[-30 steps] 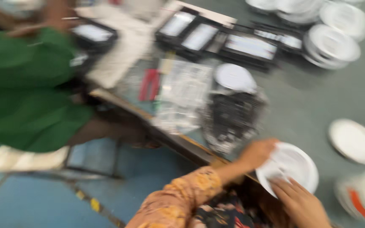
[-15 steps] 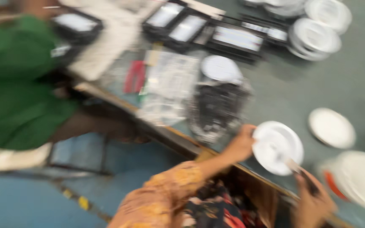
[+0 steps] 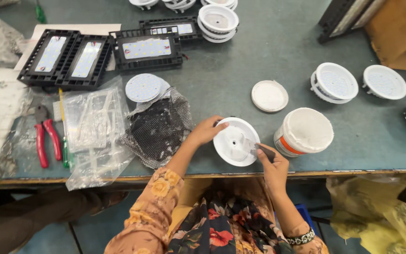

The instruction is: The person scoops a white paste from a container and spreads it onto the interior surfaces of white circular light fixture housings. The person handles each housing one at a time, applies the paste with a small tool, and places the treated items into a stack on the table.

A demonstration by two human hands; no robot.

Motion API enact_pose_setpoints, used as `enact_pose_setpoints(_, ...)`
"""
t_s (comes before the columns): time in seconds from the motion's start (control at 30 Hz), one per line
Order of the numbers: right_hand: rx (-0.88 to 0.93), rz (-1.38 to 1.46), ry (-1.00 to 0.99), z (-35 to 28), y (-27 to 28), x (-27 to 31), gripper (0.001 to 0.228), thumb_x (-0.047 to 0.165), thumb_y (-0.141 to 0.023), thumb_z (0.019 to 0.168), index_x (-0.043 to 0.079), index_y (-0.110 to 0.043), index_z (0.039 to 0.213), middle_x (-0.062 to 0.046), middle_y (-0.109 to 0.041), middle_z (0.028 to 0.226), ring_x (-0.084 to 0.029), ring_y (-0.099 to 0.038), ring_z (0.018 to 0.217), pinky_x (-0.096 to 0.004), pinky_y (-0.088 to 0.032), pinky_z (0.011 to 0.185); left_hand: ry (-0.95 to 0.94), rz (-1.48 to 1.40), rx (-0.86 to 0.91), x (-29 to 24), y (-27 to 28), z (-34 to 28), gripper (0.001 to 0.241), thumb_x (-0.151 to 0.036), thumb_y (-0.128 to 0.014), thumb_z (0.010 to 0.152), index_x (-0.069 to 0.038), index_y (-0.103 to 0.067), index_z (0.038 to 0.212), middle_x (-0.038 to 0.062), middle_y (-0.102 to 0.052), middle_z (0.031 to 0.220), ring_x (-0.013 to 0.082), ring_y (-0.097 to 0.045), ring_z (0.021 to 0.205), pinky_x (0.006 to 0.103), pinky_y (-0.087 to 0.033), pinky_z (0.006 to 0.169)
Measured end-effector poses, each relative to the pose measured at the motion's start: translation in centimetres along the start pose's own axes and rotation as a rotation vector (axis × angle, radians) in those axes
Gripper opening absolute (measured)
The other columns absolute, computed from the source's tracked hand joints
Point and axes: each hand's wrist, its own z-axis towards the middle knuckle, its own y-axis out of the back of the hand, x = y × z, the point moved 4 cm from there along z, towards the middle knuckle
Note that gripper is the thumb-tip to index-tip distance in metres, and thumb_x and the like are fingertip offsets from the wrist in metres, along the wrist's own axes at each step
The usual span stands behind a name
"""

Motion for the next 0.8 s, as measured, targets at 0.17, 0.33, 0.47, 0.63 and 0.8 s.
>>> enact_pose_setpoints(0.17,0.173,-0.527,0.422,0.9,-0.7,4.2,0.022,0.004,-0.070,0.094,0.004,-0.076,0.116,-0.011,-0.078,0.105,-0.019,-0.072,0.088,-0.029,-0.056,0.079,-0.062,-0.215,0.011,2.4,-2.0,-0.7,0.046,-0.033,-0.060,0.098,-0.005,-0.059,0.134,0.013,-0.071,0.122,0.0216,-0.067,0.113,0.0330,-0.050,0.098)
enact_pose_setpoints(0.33,0.299,-0.933,0.715,2.2,-4.2,5.7,0.025,0.003,-0.070,0.085,0.007,-0.075,0.109,-0.011,-0.076,0.098,-0.031,-0.072,0.082,-0.039,-0.057,0.069,-0.064,-0.266,-0.099,1.7,-1.7,-3.2,0.040,-0.030,-0.055,0.102,-0.006,-0.062,0.134,0.013,-0.074,0.120,0.0203,-0.069,0.111,0.0326,-0.051,0.097)
enact_pose_setpoints(0.47,0.296,-1.162,0.751,2.2,-6.5,4.7,0.031,0.004,-0.067,0.079,0.008,-0.074,0.109,-0.009,-0.075,0.091,-0.030,-0.072,0.076,-0.040,-0.058,0.065,-0.032,-0.186,-0.208,-0.3,-1.8,-4.6,0.039,-0.030,-0.053,0.100,-0.010,-0.063,0.133,0.016,-0.076,0.112,0.0262,-0.073,0.105,0.0352,-0.054,0.091)
enact_pose_setpoints(0.63,0.319,-1.279,0.658,1.4,-6.9,4.1,0.037,0.007,-0.068,0.075,0.006,-0.073,0.112,-0.011,-0.073,0.085,-0.030,-0.072,0.073,-0.041,-0.057,0.062,0.022,-0.122,-0.286,-2.3,-1.4,-6.0,0.040,-0.030,-0.051,0.098,-0.014,-0.064,0.132,0.017,-0.076,0.109,0.0326,-0.074,0.102,0.0393,-0.054,0.086)
enact_pose_setpoints(0.8,0.339,-1.328,0.563,-1.9,-6.7,4.6,0.031,0.005,-0.067,0.077,0.005,-0.072,0.108,-0.011,-0.074,0.091,-0.031,-0.072,0.074,-0.041,-0.057,0.062,0.058,-0.091,-0.295,-3.1,-1.1,-6.1,0.039,-0.031,-0.051,0.097,-0.016,-0.064,0.131,0.018,-0.076,0.105,0.0353,-0.073,0.099,0.0426,-0.054,0.084)
